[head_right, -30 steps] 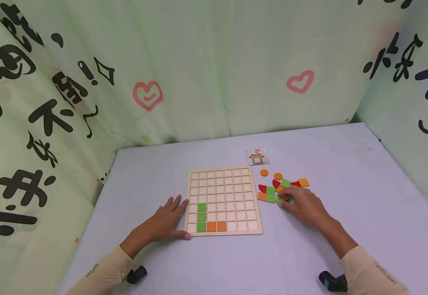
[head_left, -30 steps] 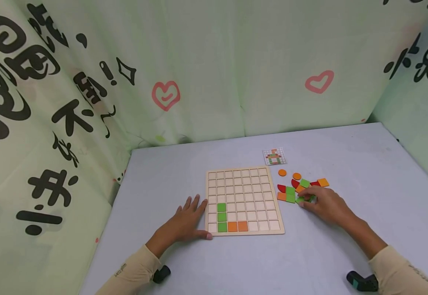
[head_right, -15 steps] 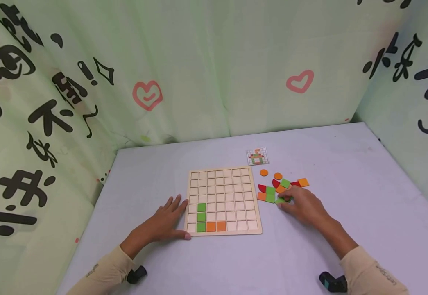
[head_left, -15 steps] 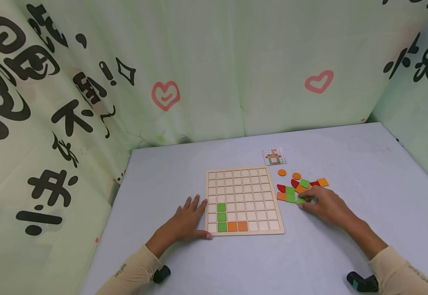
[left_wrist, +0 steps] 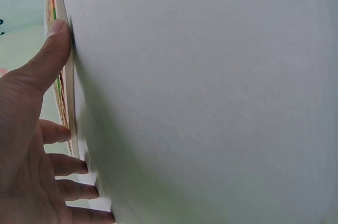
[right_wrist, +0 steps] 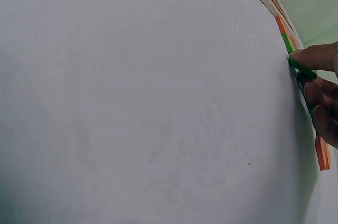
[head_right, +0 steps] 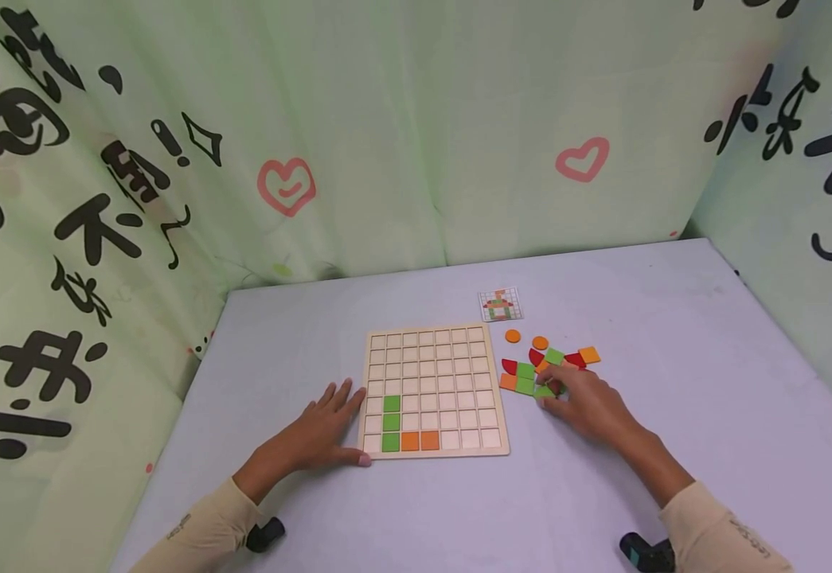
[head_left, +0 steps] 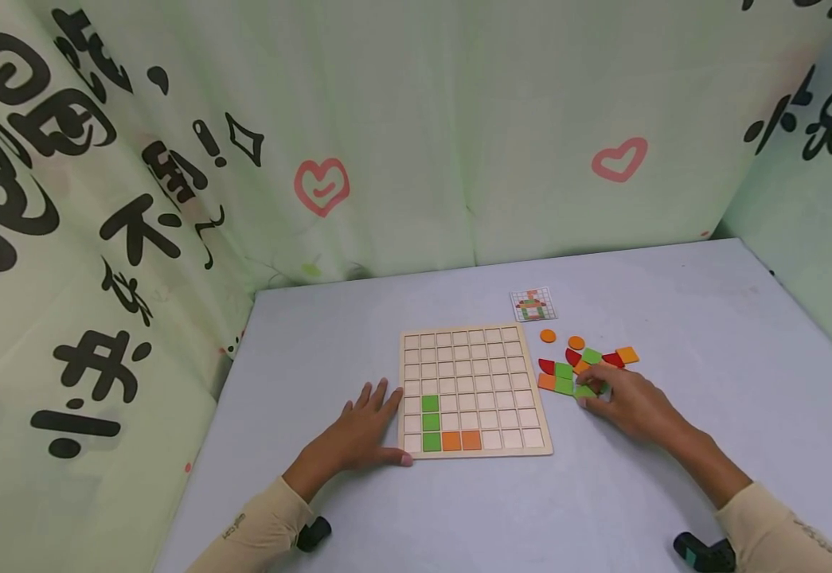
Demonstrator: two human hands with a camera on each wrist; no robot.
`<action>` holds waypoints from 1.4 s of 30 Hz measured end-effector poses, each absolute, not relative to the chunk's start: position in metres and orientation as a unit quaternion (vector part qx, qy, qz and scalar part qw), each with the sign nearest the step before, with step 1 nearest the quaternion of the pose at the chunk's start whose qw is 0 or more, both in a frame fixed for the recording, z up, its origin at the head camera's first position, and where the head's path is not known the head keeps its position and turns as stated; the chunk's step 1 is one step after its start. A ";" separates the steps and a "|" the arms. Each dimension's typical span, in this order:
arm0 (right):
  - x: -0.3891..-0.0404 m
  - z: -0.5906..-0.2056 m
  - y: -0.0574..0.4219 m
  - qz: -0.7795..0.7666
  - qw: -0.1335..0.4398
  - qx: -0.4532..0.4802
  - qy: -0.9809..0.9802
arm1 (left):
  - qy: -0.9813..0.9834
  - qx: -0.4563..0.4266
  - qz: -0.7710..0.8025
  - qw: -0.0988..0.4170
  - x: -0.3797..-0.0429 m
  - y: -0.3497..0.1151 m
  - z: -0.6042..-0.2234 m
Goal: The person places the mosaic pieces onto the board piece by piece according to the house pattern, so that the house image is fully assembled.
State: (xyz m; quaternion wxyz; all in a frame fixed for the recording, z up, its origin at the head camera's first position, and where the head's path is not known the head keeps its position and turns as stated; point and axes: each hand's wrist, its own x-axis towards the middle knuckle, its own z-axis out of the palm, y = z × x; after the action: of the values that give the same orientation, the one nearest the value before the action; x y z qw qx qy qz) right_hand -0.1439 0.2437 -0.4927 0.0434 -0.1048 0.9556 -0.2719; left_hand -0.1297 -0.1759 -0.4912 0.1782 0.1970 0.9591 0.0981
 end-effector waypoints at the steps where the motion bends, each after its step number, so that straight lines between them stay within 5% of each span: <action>1: -0.144 -0.493 0.244 -0.272 0.044 -0.106 0.955 | 0.959 0.197 0.098 0.178 -0.130 -0.176 -0.491; 29: -0.143 -0.478 0.241 -0.396 0.120 -0.117 0.903 | 0.960 0.193 0.095 0.181 -0.131 -0.176 -0.492; 42: -0.141 -0.478 0.219 -0.407 0.110 -0.141 0.896 | 0.960 0.190 0.097 0.181 -0.130 -0.175 -0.492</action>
State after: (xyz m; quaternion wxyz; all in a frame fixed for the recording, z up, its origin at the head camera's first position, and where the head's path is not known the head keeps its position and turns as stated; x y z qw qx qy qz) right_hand -0.1409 0.2186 -0.4776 0.1101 -0.1407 0.8959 -0.4068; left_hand -0.1303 -0.1753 -0.4919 0.1807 0.1903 0.9601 0.0966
